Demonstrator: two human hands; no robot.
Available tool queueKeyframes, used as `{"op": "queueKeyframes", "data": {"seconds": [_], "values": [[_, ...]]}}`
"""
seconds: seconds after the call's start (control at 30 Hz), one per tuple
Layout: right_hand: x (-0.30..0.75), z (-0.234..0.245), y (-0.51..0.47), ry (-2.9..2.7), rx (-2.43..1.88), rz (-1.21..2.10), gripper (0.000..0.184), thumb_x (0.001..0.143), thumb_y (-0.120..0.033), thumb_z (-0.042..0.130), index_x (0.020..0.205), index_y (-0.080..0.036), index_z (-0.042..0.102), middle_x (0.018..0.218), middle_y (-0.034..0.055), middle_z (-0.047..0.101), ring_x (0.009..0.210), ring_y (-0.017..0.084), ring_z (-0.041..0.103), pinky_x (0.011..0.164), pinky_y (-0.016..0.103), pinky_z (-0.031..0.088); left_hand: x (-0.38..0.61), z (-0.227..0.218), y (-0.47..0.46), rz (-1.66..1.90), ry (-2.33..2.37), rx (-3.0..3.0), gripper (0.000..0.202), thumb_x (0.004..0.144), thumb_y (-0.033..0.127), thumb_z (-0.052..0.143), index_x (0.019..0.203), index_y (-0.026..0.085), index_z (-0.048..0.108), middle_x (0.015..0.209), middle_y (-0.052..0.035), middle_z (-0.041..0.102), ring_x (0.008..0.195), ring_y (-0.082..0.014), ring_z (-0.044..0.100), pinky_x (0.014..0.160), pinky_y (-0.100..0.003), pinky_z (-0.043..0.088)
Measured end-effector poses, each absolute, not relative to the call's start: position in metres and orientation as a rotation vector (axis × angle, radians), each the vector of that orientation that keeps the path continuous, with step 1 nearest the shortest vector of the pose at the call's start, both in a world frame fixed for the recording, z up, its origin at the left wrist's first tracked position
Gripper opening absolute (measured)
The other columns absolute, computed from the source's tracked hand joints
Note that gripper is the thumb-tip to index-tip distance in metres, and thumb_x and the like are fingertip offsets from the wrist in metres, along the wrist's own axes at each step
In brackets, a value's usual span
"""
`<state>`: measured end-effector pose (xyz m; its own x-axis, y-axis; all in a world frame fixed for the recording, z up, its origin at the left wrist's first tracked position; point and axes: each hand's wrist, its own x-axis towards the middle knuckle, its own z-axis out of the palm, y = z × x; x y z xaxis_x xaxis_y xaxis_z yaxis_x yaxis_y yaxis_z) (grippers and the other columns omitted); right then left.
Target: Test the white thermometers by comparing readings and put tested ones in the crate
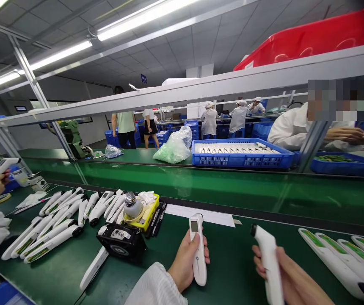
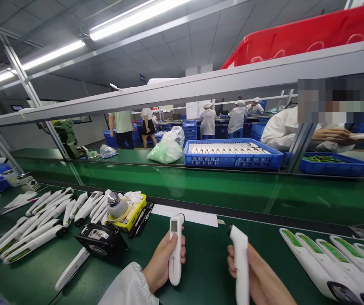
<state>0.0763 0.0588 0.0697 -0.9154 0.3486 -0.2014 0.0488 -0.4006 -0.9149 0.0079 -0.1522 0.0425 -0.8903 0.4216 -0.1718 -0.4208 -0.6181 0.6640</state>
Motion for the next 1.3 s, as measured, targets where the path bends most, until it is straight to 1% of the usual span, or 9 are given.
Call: {"op": "queueKeyframes", "data": {"seconds": [0.1,0.3,0.5,0.57,0.63,0.73,0.97,1.2,1.3], "values": [[0.081,0.069,0.042,-1.437,-0.655,2.575,0.042,0.064,-0.035,0.08,0.1,-0.021,0.063,0.097,0.0041,0.066,0.086,0.016,0.064,0.076,0.019,0.057,0.014,0.045,-0.148,2.404,1.12,0.148,0.042,0.077,0.044,0.071,0.102,0.014,0.054,0.082,-0.0023,0.059,0.062,-0.0104,0.056,0.061,-0.025,0.049],[0.092,0.077,0.041,-1.567,-0.507,2.724,0.036,0.078,-0.053,0.067,0.081,-0.02,0.054,0.063,-0.0032,0.055,0.043,0.007,0.046,0.043,0.021,0.042,0.026,0.046,-0.143,2.231,1.284,0.387,0.039,0.081,0.042,0.067,0.101,0.011,0.055,0.095,-0.0097,0.063,0.066,-0.0107,0.06,0.063,-0.024,0.049],[0.092,0.07,0.031,-1.842,-0.481,2.58,0.042,0.077,-0.057,0.066,0.08,-0.019,0.047,0.061,-0.0044,0.054,0.041,0.007,0.046,0.043,0.02,0.034,0.026,0.05,-0.145,2.218,1.335,0.368,0.034,0.084,0.038,0.064,0.102,0.012,0.053,0.095,-0.009,0.063,0.066,-0.0103,0.06,0.065,-0.023,0.05],[0.092,0.071,0.029,-1.844,-0.494,2.561,0.042,0.077,-0.056,0.067,0.078,-0.019,0.046,0.064,-0.004,0.055,0.043,0.007,0.048,0.046,0.021,0.037,0.026,0.052,-0.145,2.233,1.319,0.339,0.043,0.085,0.035,0.062,0.12,0.016,0.045,0.098,-0.009,0.063,0.069,-0.0121,0.061,0.067,-0.026,0.051],[0.093,0.074,0.028,-1.828,-0.503,2.571,0.041,0.076,-0.054,0.067,0.077,-0.018,0.047,0.066,-0.0035,0.055,0.044,0.007,0.049,0.046,0.021,0.038,0.027,0.054,-0.145,2.252,1.308,0.303,0.066,0.087,0.033,0.06,0.141,0.025,0.023,0.099,-0.0086,0.064,0.07,-0.0146,0.063,0.067,-0.029,0.052],[0.093,0.077,0.029,-1.788,-0.519,2.635,0.039,0.079,-0.053,0.066,0.077,-0.018,0.047,0.064,-0.0039,0.053,0.042,0.006,0.047,0.043,0.02,0.035,0.027,0.055,-0.145,2.251,1.282,0.23,0.084,0.087,0.034,0.059,0.147,0.03,0.001,0.094,-0.0076,0.064,0.068,-0.0157,0.063,0.062,-0.028,0.052],[0.093,0.076,0.036,-1.703,-0.609,2.762,0.036,0.081,-0.051,0.063,0.079,-0.019,0.047,0.061,-0.0044,0.051,0.037,0.005,0.044,0.038,0.019,0.032,0.025,0.053,-0.145,2.273,1.214,0.078,0.073,0.09,0.034,0.055,0.148,0.026,0.011,0.086,-0.0055,0.06,0.061,-0.0129,0.058,0.052,-0.022,0.049],[0.096,0.069,0.026,-2.011,-0.482,2.537,0.039,0.076,-0.047,0.071,0.086,-0.017,0.048,0.06,-0.0029,0.056,0.048,0.008,0.05,0.048,0.019,0.04,0.034,0.055,-0.145,2.24,1.244,0.323,0.092,0.084,0.023,0.063,0.147,0.038,-0.002,0.11,-0.0072,0.057,0.081,-0.0159,0.061,0.07,-0.03,0.053],[0.099,0.066,0.02,-2.108,-0.35,2.509,0.047,0.079,-0.048,0.067,0.107,-0.016,0.047,0.057,-0.005,0.055,0.047,0.009,0.05,0.046,0.021,0.044,0.04,0.056,-0.144,2.185,1.278,0.439,0.097,0.084,0.025,0.065,0.146,0.042,-0.008,0.115,-0.008,0.057,0.082,-0.017,0.063,0.072,-0.032,0.053]]}}
